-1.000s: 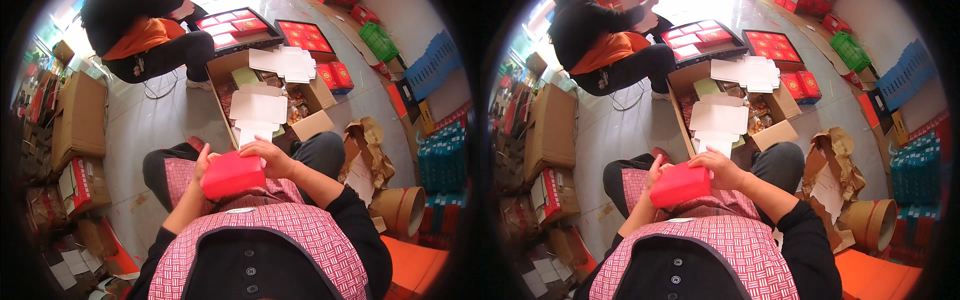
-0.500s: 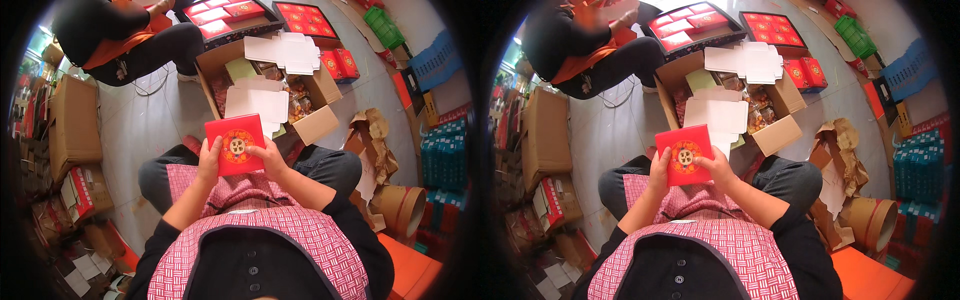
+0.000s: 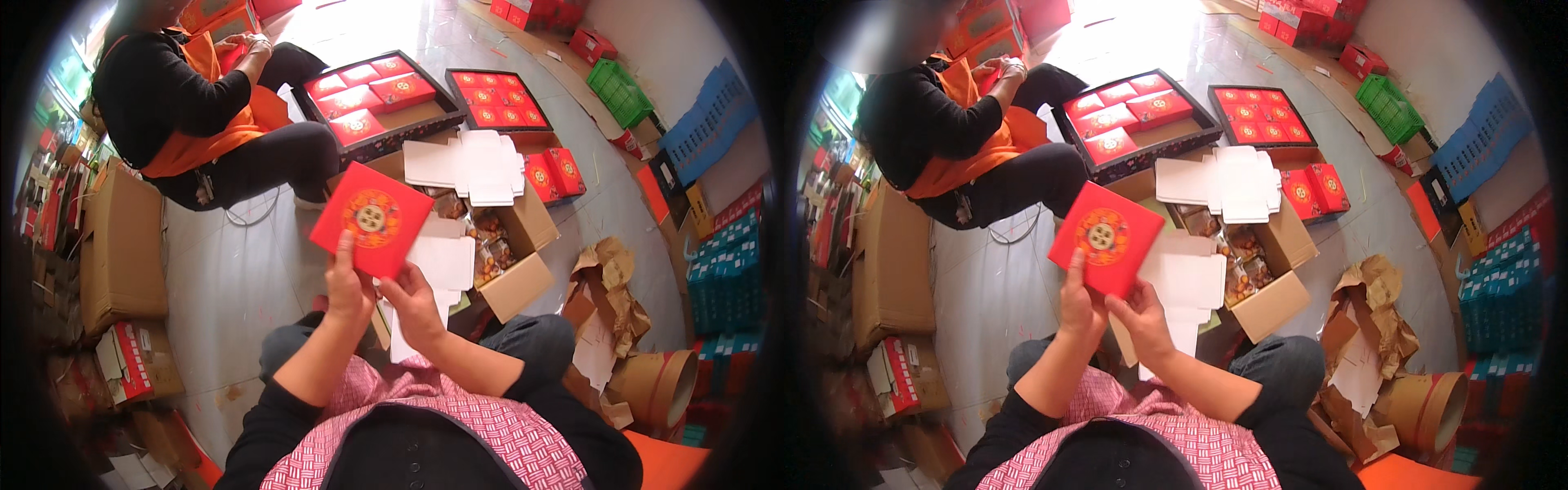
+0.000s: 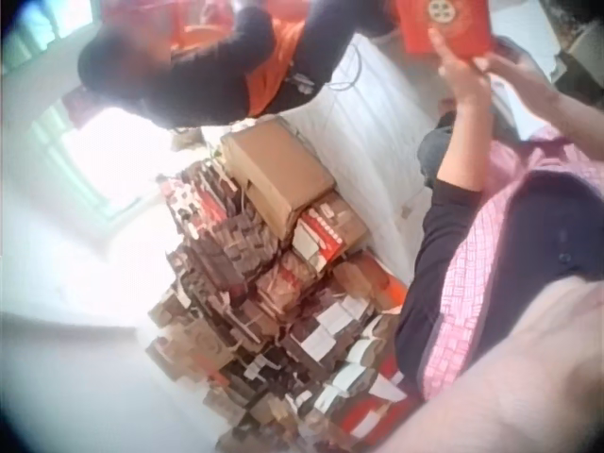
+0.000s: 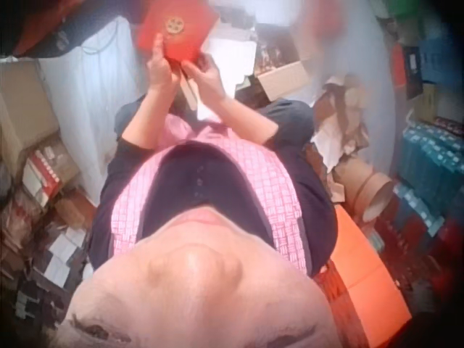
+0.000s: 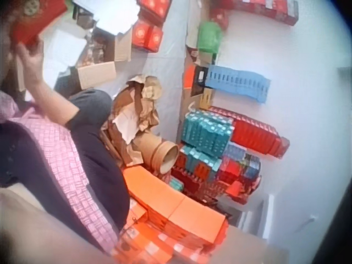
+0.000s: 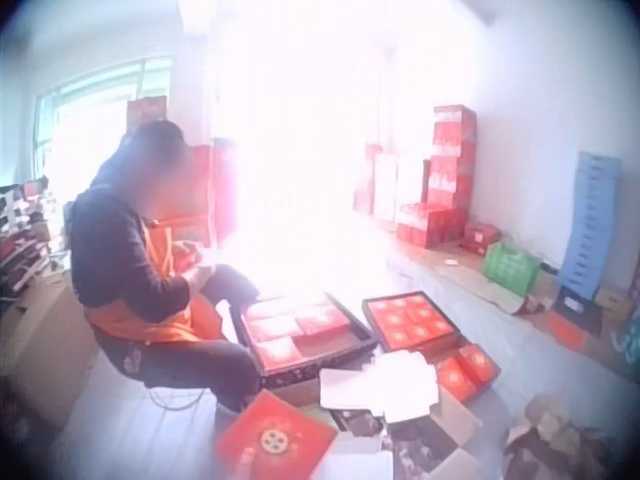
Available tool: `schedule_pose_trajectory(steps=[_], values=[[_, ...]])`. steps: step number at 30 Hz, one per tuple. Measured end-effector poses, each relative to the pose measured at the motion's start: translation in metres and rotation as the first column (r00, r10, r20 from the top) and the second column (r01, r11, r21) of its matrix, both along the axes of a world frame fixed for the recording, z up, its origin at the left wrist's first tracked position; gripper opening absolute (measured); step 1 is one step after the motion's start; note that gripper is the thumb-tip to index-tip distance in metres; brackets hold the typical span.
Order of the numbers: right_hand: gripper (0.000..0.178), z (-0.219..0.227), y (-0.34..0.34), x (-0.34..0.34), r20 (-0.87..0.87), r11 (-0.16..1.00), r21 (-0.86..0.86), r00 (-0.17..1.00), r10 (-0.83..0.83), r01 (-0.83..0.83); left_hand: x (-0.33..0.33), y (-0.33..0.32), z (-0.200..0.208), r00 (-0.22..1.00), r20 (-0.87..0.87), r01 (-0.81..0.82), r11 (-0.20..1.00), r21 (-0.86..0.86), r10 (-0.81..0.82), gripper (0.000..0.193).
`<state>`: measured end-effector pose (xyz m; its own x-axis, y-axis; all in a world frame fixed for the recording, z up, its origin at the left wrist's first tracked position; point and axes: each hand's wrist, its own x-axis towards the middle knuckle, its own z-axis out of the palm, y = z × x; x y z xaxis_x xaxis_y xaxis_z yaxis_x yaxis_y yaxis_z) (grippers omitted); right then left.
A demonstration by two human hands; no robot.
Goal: The person assembles small red boxes by folding flat white cardboard pieces and inserting them into red sleeves. They then place the completed boxes into a larger tray.
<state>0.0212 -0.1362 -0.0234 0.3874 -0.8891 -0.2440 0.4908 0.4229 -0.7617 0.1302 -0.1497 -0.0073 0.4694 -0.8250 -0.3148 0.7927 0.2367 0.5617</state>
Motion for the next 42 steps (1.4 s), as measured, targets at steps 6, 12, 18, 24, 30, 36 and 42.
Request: schedule_pose_trajectory(steps=[6,12,18,24,30,36,42], values=[[0.033,0.005,-0.114,0.028,0.114,0.988,0.106,0.986,-0.124,0.112,0.033,-0.029,-0.003,0.952,0.243,0.110,0.946,0.304,-0.189,0.040],[0.062,-0.013,-0.356,0.003,-0.287,0.920,-0.387,0.940,-0.185,0.063,0.062,-0.039,0.009,0.905,0.132,0.367,0.899,0.240,-0.405,0.033],[0.030,-0.062,-0.506,0.041,-0.621,0.969,0.153,0.744,0.246,-0.193,0.084,-0.035,0.031,0.875,0.099,0.430,0.856,0.288,-0.473,0.027],[0.027,-0.123,-0.554,0.073,-0.572,0.971,0.146,0.785,0.239,-0.189,0.087,-0.051,0.027,0.860,0.059,0.456,0.815,0.357,-0.507,0.023],[0.044,-0.158,-0.560,0.070,-0.791,0.811,-0.368,0.611,-0.017,-0.454,0.085,-0.061,0.016,0.857,0.003,0.471,0.784,0.404,-0.516,0.022],[0.058,-0.158,-0.538,0.078,-0.883,0.707,-0.442,0.130,-0.451,-0.552,0.080,-0.060,0.004,0.799,-0.063,0.583,0.745,0.323,-0.598,0.025],[0.084,-0.163,-0.551,0.049,-0.877,0.564,-0.476,0.416,-0.241,-0.675,0.091,-0.140,-0.039,-0.013,0.915,0.342,0.858,0.383,-0.403,0.015]])
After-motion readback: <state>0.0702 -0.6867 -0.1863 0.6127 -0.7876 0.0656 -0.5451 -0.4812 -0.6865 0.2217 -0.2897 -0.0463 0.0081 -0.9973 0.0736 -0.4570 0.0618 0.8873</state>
